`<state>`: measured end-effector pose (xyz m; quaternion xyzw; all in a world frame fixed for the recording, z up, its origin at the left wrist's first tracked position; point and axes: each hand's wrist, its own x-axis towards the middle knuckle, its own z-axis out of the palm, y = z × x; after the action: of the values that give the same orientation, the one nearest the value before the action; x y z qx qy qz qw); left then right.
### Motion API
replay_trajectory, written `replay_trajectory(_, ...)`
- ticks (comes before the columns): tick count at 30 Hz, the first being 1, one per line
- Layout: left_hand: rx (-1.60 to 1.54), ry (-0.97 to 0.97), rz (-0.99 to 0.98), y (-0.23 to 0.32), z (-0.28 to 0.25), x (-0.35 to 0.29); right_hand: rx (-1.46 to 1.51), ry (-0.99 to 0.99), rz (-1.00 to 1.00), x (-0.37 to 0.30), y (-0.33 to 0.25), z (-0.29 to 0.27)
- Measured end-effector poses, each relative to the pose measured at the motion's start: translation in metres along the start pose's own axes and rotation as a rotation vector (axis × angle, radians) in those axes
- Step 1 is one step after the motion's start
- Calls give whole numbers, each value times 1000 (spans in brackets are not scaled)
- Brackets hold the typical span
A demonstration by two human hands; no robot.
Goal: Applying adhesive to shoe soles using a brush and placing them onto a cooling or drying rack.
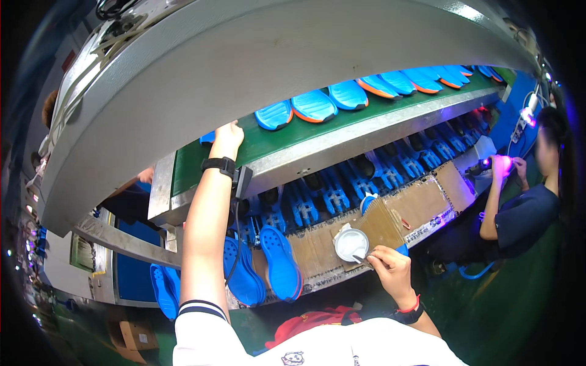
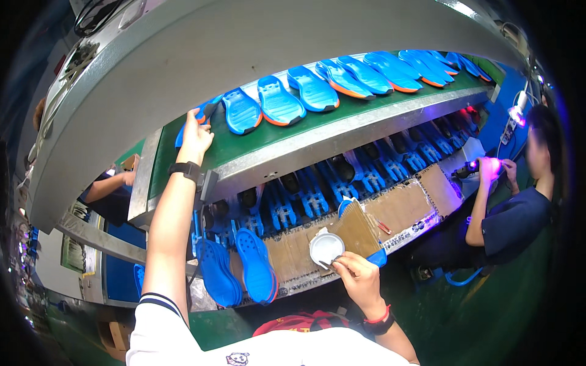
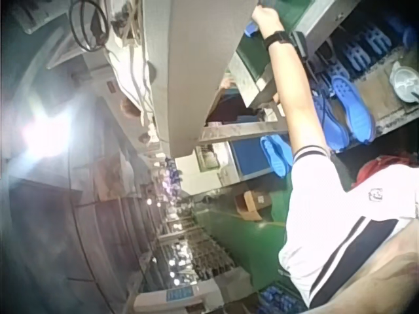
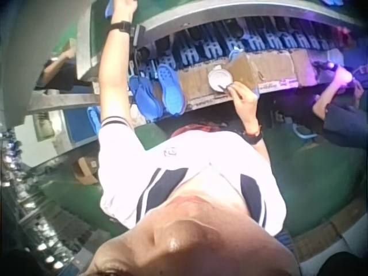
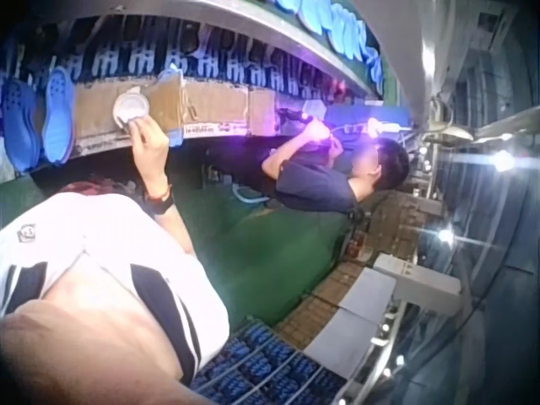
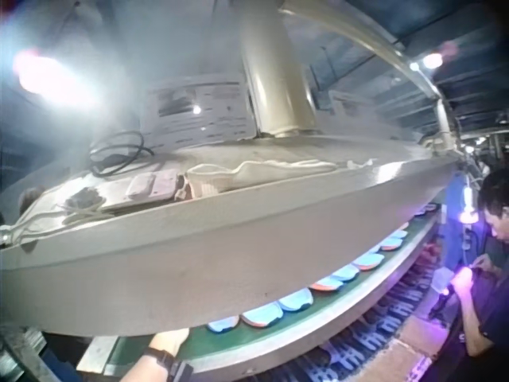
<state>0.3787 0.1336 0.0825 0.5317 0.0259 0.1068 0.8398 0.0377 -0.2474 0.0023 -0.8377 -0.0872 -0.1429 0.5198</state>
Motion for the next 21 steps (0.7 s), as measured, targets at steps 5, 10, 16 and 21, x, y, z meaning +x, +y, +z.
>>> replay_trajectory(5,-39,142,-169,-15,-25,48,34,-17,28,3,0,1)
replay_trajectory(10,277,-308,-224,-36,-45,106,9,20,-3,4,-3,-3)
replay_trajectory(16,30,44,-124,-17,-16,39,-6,40,36,-4,6,-19)
replay_trajectory(21,576,0,-80,-14,-64,70,-5,26,31,-7,6,-16)
